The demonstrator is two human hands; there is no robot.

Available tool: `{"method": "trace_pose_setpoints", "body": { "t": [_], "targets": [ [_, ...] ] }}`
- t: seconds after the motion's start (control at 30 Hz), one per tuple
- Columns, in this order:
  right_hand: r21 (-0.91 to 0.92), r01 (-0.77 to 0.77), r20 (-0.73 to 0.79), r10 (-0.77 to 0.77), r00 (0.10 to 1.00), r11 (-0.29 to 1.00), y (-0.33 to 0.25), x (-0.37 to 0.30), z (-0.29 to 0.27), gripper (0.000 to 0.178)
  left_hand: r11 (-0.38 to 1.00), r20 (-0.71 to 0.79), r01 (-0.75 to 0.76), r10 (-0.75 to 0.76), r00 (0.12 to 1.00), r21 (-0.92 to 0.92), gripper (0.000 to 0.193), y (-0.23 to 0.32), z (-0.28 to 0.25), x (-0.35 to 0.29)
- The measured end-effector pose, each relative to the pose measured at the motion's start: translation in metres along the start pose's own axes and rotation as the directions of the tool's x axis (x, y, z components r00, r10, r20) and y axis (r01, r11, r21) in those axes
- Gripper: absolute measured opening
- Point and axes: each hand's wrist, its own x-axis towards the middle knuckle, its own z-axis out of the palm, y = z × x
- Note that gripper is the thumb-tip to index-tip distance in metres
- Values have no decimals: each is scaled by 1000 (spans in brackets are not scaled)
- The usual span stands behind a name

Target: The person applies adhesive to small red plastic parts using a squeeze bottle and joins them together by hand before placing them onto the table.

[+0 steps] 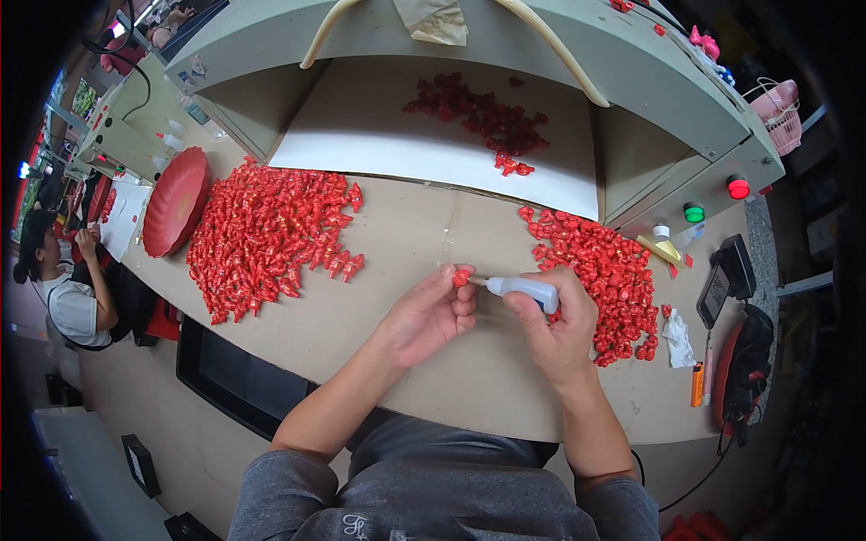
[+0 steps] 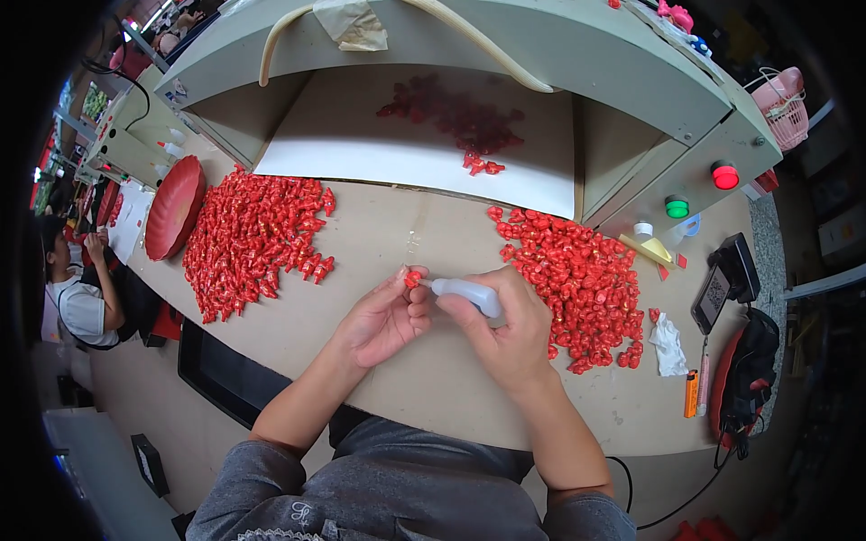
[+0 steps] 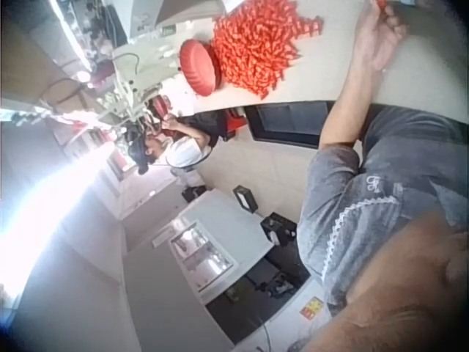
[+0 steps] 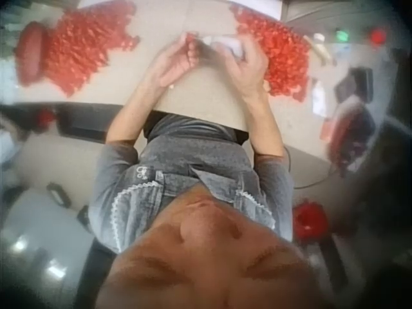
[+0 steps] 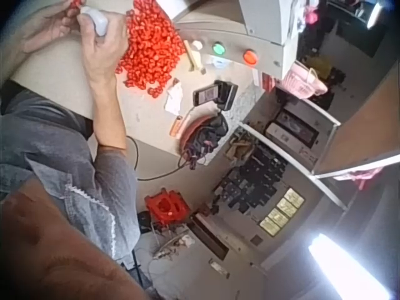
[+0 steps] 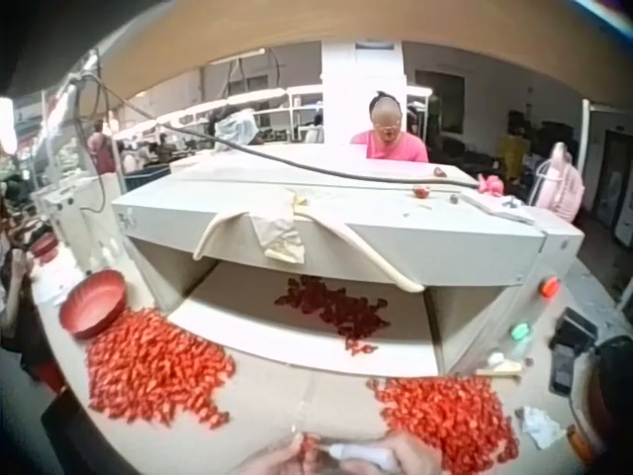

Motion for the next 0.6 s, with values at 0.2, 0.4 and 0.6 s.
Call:
{"method": "trace_pose_setpoints", "body": {
  "t": [0.2, 0.4, 0.6],
  "targets": [
    [-3, -18, 4, 18, 1000, 1000, -2, -1, 0, 23, 1000, -14, 0, 0, 1000, -1, 25, 0, 2, 0],
    [-8, -12, 11, 12, 1000, 1000, -3, 0, 1, 23, 1000, -10, 4, -4, 1000, 5, 25, 0, 1, -1],
    [2, -13, -4, 13, 1000, 1000, -2, 1, 0, 23, 999, -15, 0, 1, 1000, 39, 26, 0, 3, -1]
  ]
}}
